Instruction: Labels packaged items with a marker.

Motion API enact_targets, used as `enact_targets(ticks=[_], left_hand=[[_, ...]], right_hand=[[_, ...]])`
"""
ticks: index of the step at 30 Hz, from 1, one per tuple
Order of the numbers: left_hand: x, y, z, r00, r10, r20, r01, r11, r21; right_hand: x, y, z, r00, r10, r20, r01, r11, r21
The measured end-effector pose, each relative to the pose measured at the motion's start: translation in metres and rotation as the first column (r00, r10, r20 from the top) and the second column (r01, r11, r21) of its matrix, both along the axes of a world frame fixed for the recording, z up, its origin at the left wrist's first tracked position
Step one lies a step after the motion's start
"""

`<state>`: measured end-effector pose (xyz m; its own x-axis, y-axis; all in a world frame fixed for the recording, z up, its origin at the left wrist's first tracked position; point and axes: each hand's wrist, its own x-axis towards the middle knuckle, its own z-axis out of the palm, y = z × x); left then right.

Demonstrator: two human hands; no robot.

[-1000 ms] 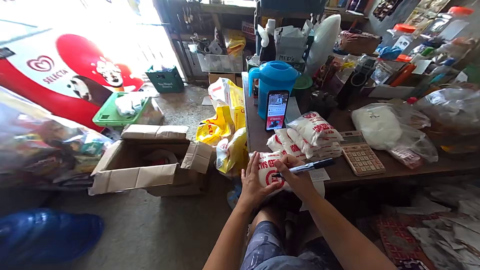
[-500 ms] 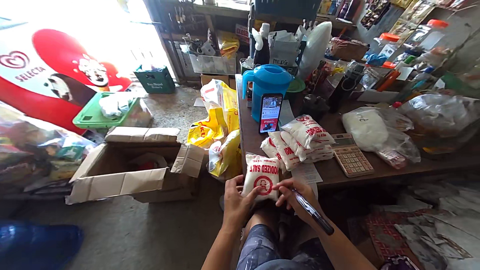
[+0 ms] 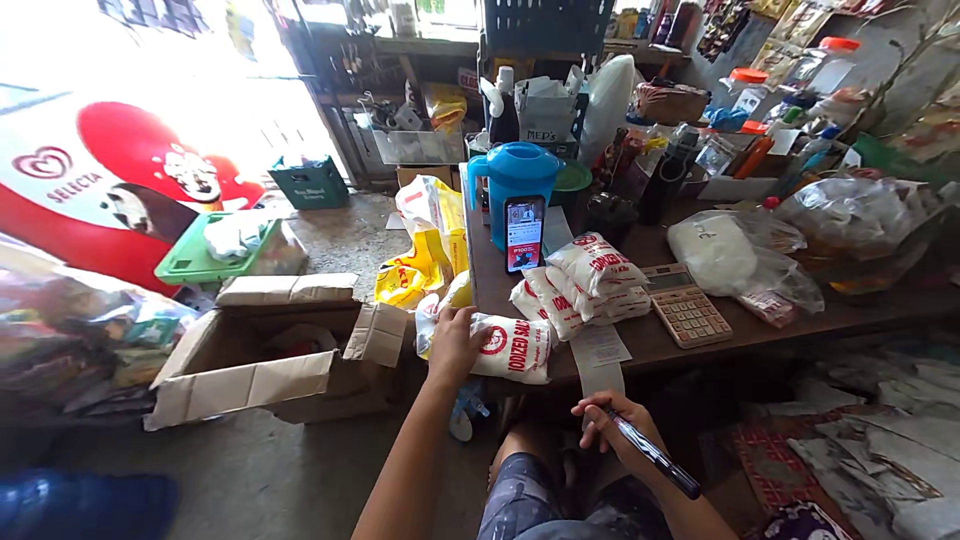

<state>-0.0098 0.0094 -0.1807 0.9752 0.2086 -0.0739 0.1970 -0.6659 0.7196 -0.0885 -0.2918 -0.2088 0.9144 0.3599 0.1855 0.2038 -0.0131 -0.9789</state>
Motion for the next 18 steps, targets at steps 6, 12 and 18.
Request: enact_targets(ticks=[6,12,18], left_hand=[[0.01,-0.036,0.025,0.987,-0.001,-0.164,0.029,0.985,0.172],[0.005,-0.078,0.007,0.967,-0.245,-0.074,0.256,0.926,0.277],[0.001,-0.064,0.002,0.92,-0.385,-0.07,0.389,0.876,0.286]], right_hand=[[-0.006,0.0,0.0,1.0,0.011,0.003,-0.011,1.0,0.011],[-0.006,-0.002,0.006,0.998,-0.013,0.058,0.012,1.0,0.02],[-0.002,-0.001,0.009,0.994,-0.046,0.102,0.041,0.998,0.049]])
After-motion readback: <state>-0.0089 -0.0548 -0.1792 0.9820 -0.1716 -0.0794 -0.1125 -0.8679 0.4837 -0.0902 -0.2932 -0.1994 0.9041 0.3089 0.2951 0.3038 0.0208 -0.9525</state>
